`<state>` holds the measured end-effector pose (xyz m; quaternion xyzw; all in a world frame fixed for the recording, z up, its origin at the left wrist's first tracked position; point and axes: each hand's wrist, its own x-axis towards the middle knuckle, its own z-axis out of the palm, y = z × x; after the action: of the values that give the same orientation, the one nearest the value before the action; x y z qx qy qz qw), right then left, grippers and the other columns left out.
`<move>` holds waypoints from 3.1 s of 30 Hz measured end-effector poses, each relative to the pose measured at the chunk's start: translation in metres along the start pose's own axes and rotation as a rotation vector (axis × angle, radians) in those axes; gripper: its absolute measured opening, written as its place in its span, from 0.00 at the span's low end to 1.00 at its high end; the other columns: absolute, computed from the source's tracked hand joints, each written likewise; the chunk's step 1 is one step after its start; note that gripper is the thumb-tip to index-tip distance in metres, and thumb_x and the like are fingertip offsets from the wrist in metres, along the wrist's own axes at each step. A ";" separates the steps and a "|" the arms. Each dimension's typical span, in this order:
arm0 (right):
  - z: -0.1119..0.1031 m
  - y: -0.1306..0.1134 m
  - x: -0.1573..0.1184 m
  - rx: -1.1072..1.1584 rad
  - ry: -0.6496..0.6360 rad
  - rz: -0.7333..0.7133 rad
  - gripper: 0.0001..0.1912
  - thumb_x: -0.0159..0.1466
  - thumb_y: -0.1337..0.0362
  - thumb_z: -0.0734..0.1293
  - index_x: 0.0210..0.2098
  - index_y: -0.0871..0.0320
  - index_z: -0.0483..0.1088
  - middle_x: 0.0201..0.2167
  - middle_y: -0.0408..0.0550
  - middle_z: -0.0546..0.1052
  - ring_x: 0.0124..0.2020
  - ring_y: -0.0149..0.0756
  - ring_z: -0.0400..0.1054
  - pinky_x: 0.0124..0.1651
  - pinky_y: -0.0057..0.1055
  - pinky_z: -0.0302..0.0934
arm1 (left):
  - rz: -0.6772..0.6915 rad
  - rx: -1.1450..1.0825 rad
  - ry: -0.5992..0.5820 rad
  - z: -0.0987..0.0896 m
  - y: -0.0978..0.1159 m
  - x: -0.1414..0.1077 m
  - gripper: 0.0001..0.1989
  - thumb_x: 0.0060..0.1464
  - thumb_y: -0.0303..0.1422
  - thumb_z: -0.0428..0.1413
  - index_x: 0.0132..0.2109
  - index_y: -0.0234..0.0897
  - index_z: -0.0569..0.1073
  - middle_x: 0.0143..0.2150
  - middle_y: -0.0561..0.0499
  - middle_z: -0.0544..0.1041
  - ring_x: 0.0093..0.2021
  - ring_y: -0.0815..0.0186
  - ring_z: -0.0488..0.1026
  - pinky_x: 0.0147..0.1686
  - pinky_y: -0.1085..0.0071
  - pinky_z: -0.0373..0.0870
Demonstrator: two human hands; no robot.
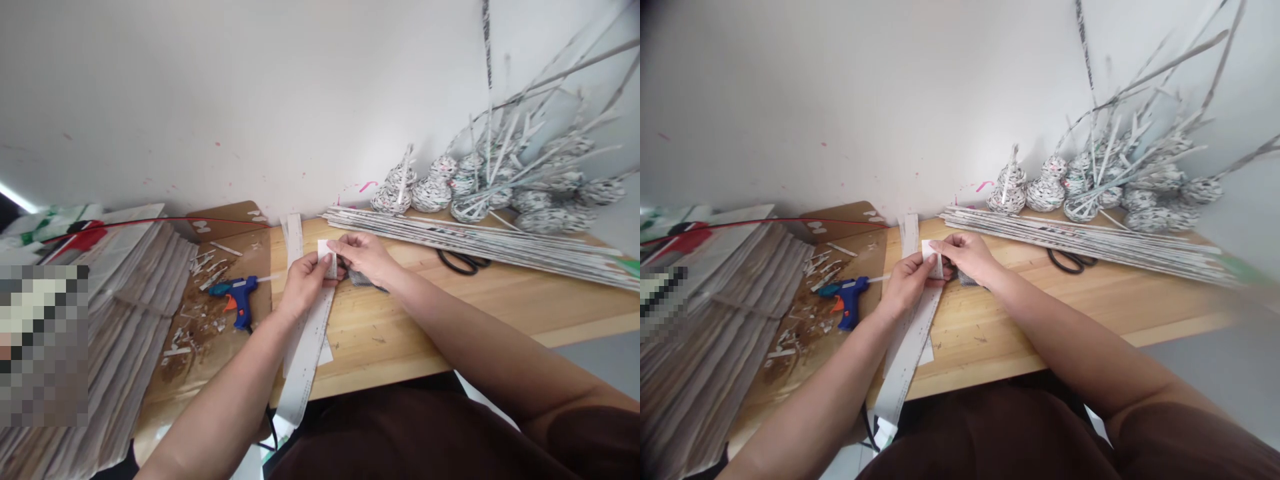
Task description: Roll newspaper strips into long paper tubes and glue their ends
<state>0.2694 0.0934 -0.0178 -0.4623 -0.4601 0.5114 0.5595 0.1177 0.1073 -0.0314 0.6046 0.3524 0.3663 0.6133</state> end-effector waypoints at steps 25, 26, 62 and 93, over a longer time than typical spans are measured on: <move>-0.006 0.000 0.002 -0.038 -0.060 0.039 0.16 0.52 0.53 0.72 0.24 0.61 0.70 0.15 0.37 0.63 0.15 0.22 0.51 0.16 0.22 0.42 | -0.021 0.014 0.014 -0.002 0.000 0.001 0.18 0.53 0.44 0.58 0.40 0.32 0.75 0.35 0.44 0.80 0.32 0.62 0.78 0.32 0.67 0.77; -0.005 0.000 0.003 -0.025 -0.036 0.044 0.15 0.51 0.53 0.72 0.24 0.60 0.71 0.15 0.37 0.63 0.15 0.22 0.51 0.16 0.23 0.43 | -0.024 0.011 0.014 -0.002 0.000 0.001 0.18 0.52 0.44 0.58 0.40 0.32 0.75 0.35 0.44 0.81 0.32 0.61 0.78 0.32 0.67 0.77; 0.001 0.003 0.003 0.057 0.016 0.075 0.14 0.47 0.58 0.76 0.23 0.62 0.72 0.13 0.36 0.65 0.13 0.20 0.52 0.14 0.22 0.47 | -0.035 -0.017 -0.014 0.001 0.002 -0.002 0.19 0.53 0.44 0.57 0.42 0.32 0.75 0.37 0.43 0.80 0.36 0.59 0.78 0.33 0.65 0.77; 0.003 0.004 0.003 0.079 0.057 0.095 0.16 0.46 0.56 0.76 0.21 0.61 0.69 0.11 0.34 0.61 0.12 0.20 0.50 0.13 0.22 0.44 | -0.036 -0.009 -0.012 0.001 0.001 -0.001 0.18 0.54 0.44 0.56 0.41 0.32 0.74 0.38 0.43 0.80 0.37 0.60 0.78 0.34 0.66 0.76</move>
<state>0.2659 0.0968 -0.0213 -0.4755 -0.4011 0.5419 0.5652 0.1180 0.1055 -0.0301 0.5976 0.3578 0.3532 0.6245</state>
